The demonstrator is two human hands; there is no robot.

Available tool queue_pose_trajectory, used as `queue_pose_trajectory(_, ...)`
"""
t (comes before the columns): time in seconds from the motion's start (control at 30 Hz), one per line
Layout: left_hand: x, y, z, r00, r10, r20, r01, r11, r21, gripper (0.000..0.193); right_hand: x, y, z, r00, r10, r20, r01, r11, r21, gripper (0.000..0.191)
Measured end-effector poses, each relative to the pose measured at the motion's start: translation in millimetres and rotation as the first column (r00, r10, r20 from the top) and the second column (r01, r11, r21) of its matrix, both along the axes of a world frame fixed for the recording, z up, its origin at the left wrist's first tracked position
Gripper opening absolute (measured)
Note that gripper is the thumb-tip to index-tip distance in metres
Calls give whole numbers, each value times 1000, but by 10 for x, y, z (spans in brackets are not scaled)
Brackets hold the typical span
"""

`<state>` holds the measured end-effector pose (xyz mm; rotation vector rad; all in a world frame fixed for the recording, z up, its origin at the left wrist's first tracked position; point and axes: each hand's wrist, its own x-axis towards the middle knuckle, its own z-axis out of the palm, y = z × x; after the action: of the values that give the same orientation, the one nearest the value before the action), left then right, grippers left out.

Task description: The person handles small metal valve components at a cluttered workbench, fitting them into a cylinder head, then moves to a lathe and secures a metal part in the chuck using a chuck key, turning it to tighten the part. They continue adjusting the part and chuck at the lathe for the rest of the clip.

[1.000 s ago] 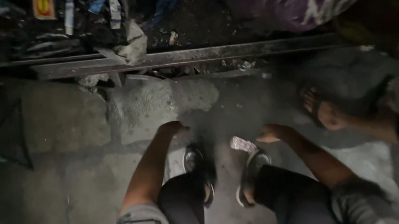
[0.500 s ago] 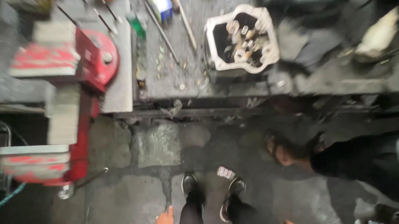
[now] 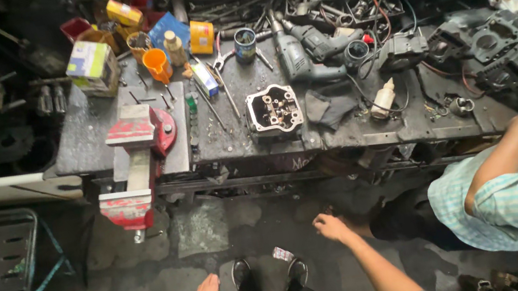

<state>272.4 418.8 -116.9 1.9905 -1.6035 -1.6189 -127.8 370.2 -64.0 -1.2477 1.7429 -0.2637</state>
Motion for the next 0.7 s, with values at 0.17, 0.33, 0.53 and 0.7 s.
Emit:
queue_pose_trajectory(0.17, 209, 69, 445, 981, -5, 194, 48, 974, -221, 36, 33, 52, 384, 995, 6, 99, 3, 996, -86, 25)
queue_pose_trajectory(0.33, 126, 66, 588, 994, 27, 102, 18, 906, -422, 28, 385, 333, 412, 955, -23, 296, 21, 1000, 8, 24)
queue_pose_trajectory(0.53, -436, -302, 735, 916, 80, -393, -163, 969, -184, 36, 1061, 464, 401, 830, 57, 555, 9, 993, -115, 26)
queue_pose_trajectory(0.7, -785, -760, 1161, 815, -115, -568, -107, 933, -343, 23, 1313, 212, 498, 741, -38, 670, 159, 980, -120, 29)
